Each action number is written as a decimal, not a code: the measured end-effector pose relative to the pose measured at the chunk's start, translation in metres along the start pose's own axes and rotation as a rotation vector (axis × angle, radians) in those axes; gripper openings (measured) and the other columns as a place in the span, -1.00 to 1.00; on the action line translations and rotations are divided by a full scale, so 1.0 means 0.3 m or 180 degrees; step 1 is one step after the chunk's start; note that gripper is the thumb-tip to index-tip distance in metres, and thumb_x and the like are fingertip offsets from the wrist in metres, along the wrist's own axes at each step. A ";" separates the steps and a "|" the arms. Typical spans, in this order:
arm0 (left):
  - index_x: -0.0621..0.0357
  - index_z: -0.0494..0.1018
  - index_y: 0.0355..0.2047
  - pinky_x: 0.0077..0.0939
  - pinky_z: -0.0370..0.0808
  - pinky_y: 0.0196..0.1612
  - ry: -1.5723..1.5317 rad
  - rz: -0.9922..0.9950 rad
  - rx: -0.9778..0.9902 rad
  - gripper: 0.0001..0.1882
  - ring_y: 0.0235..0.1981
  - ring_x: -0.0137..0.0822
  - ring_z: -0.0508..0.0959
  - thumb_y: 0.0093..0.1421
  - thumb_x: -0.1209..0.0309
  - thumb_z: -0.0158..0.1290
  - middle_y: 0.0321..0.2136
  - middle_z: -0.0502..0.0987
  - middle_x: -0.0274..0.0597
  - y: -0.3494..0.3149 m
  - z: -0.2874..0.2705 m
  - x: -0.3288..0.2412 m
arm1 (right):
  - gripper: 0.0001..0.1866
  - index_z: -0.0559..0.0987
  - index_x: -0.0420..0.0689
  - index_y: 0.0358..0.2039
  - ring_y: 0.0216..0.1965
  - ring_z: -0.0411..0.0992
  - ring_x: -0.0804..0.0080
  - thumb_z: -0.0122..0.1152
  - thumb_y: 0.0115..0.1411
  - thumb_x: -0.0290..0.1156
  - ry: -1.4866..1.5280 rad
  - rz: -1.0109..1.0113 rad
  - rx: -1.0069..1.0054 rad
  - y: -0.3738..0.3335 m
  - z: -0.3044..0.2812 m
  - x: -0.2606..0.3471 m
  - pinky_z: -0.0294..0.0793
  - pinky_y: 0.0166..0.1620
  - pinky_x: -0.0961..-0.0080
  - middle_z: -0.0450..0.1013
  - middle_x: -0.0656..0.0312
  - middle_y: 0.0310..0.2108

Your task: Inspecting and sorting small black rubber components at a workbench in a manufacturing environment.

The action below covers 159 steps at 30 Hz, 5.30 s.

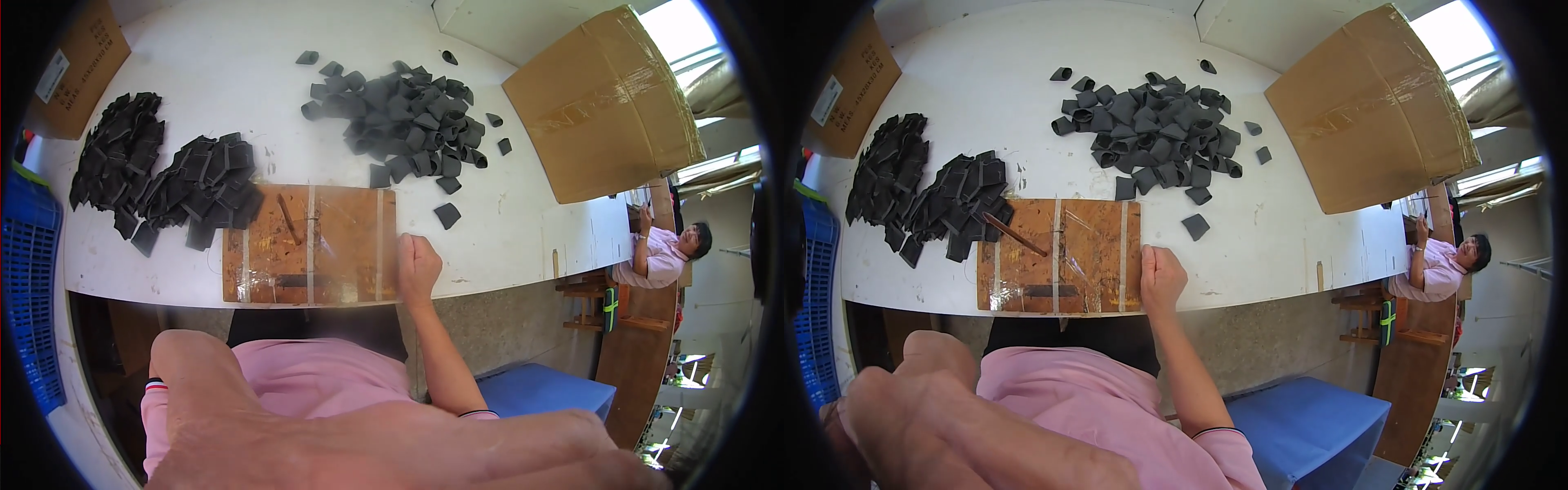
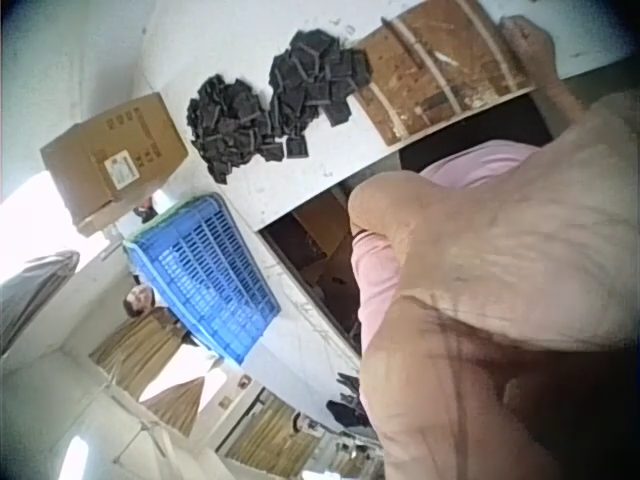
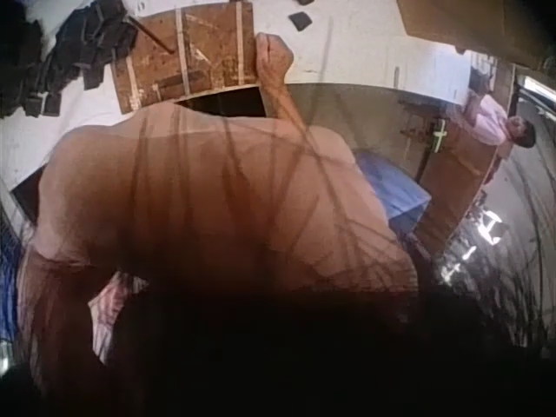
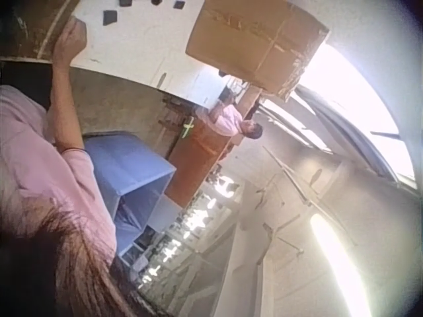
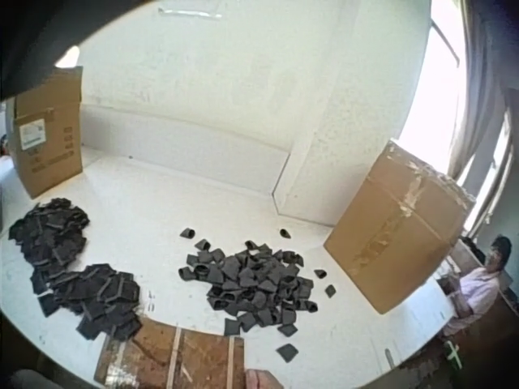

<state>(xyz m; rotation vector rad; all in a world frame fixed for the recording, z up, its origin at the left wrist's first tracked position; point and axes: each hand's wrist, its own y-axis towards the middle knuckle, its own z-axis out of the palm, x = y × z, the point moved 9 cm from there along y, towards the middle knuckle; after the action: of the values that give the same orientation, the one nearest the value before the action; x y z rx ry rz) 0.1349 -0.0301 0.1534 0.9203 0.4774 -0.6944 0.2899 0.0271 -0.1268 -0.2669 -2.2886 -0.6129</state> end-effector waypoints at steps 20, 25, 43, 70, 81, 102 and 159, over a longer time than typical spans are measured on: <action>0.38 0.43 -0.53 -0.39 0.43 -0.41 0.0329 -0.0397 -0.0235 -0.78 -0.54 -0.27 0.52 0.06 0.40 -0.04 -0.60 0.48 -0.04 -0.051 -0.077 -0.104 | -0.73 0.51 -0.28 -0.50 -0.60 0.34 0.31 0.02 0.21 -0.35 -0.0051 0.0048 0.0034 -0.001 0.002 -0.010 0.31 -0.46 0.42 0.40 0.08 -0.62; 0.38 0.42 -0.54 -0.39 0.43 -0.42 0.0305 -0.0611 -0.0181 -0.80 -0.55 -0.27 0.52 0.05 0.43 -0.03 -0.62 0.48 -0.05 -0.031 -0.074 -0.114 | -0.75 0.50 -0.23 -0.54 -0.58 0.35 0.12 0.05 0.20 -0.36 0.0091 0.0086 -0.0028 -0.002 0.007 -0.015 0.30 -0.48 0.33 0.38 0.07 -0.62; 0.23 0.49 -0.46 -0.21 0.46 -0.41 0.1642 0.1790 0.0847 -0.68 -0.44 -0.01 0.56 -0.02 0.18 0.04 -0.47 0.52 0.13 0.052 0.111 0.162 | -0.71 0.53 -0.31 -0.47 -0.61 0.23 0.61 0.00 0.25 -0.35 0.0130 0.0159 0.0176 -0.004 0.029 -0.025 0.25 -0.51 0.58 0.32 0.28 -0.69; 0.29 0.42 -0.27 -0.25 0.42 -0.20 0.6651 -0.2103 -0.3100 -0.72 -0.22 -0.03 0.44 -0.06 0.59 0.12 -0.28 0.40 -0.03 -0.696 -0.821 0.002 | -0.79 0.52 -0.23 -0.50 -0.56 0.37 0.17 0.06 0.18 -0.38 -0.0119 -0.0035 0.0039 -0.001 0.011 0.004 0.33 -0.45 0.35 0.40 0.09 -0.59; 0.27 0.46 -0.49 -0.38 0.41 -0.44 0.6557 -0.0816 -0.3350 -0.96 -0.45 -0.18 0.48 0.00 0.58 0.08 -0.42 0.42 -0.13 -0.696 -0.779 -0.069 | -0.80 0.53 -0.22 -0.50 -0.55 0.39 0.17 0.06 0.18 -0.37 -0.0260 -0.0051 0.0076 0.000 0.008 0.017 0.35 -0.43 0.36 0.42 0.09 -0.57; 0.23 0.37 -0.57 -0.66 0.26 -0.77 -0.0052 -0.1610 -0.3097 -0.99 -0.83 -0.36 0.45 -0.05 0.56 -0.03 -0.78 0.42 -0.18 -0.652 -0.617 0.191 | -0.73 0.48 -0.27 -0.27 -0.38 0.41 0.19 0.08 0.19 -0.29 -0.0208 0.0107 0.0686 -0.108 -0.044 0.258 0.38 -0.31 0.34 0.40 0.05 -0.40; 0.23 0.35 -0.28 -0.74 0.04 -0.77 -0.0470 -0.0430 -0.3956 -0.80 -0.85 -0.63 0.13 0.05 0.67 0.01 -0.65 0.40 -0.34 -0.610 -0.624 0.320 | -0.92 0.46 -0.21 -0.48 -0.57 0.32 0.44 0.16 -0.05 -0.58 0.0243 -0.1292 0.0394 -0.109 0.012 0.542 0.31 -0.54 0.53 0.30 0.18 -0.55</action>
<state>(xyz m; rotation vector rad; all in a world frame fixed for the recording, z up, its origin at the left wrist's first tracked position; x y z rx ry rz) 0.0538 0.0196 -0.1088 -0.3308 0.7048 -0.4425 0.1614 0.0020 -0.0251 0.2840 -2.3093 -0.6644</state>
